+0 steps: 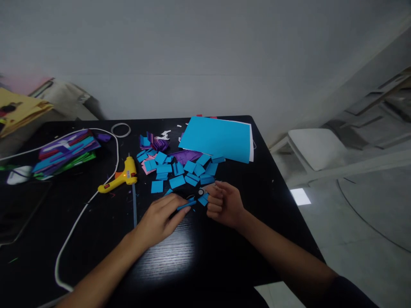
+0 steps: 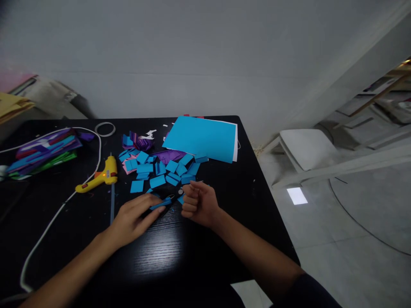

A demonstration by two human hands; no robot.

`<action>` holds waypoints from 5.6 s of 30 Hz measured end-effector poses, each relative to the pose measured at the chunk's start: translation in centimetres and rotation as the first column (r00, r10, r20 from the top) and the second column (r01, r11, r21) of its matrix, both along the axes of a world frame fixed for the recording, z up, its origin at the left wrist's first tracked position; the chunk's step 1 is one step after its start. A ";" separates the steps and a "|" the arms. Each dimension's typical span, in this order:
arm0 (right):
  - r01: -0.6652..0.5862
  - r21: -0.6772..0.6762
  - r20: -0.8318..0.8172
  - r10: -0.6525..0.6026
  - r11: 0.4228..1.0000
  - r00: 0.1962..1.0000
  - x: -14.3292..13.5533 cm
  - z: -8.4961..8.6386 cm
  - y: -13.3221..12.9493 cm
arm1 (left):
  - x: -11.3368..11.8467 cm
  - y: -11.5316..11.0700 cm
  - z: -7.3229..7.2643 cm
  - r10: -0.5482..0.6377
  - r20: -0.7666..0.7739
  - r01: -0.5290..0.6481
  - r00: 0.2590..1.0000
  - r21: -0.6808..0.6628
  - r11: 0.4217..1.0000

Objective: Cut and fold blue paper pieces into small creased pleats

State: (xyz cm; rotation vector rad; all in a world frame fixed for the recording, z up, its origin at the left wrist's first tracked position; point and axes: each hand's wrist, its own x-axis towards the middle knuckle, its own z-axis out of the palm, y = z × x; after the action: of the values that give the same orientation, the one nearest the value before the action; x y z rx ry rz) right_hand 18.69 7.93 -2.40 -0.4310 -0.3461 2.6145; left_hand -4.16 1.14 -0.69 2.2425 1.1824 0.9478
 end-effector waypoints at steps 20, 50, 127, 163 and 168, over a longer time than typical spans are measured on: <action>0.011 0.753 0.258 -0.311 0.658 0.915 -1.8 -0.5 -3.2 | -0.7 0.2 -0.3 0.020 -0.038 -0.012 0.999 0.189 0.982; 0.139 0.642 0.482 -0.538 0.754 0.691 -2.6 -1.0 -2.5 | -1.8 1.7 -1.2 0.293 -0.372 -0.267 0.881 0.122 0.956; 0.096 0.648 0.391 -0.438 0.756 0.809 -2.5 -0.6 -3.2 | 0.5 0.4 -0.4 0.439 0.377 -0.199 0.816 -0.530 0.824; 0.193 0.620 0.512 -0.578 0.761 0.636 -2.2 -0.4 -1.7 | -3.8 2.0 -0.4 0.205 -0.408 -0.272 0.890 -0.111 0.956; 0.195 0.604 0.517 -0.566 0.773 0.642 -2.2 -0.4 -1.8 | -4.5 2.0 -0.5 0.135 -0.398 -0.219 0.907 -0.172 0.960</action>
State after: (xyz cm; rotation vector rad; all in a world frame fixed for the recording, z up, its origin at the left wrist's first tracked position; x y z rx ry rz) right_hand 16.47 6.12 -2.78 -1.1319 -1.0176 1.7342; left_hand -8.67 3.16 -1.21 2.2301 1.5990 0.4185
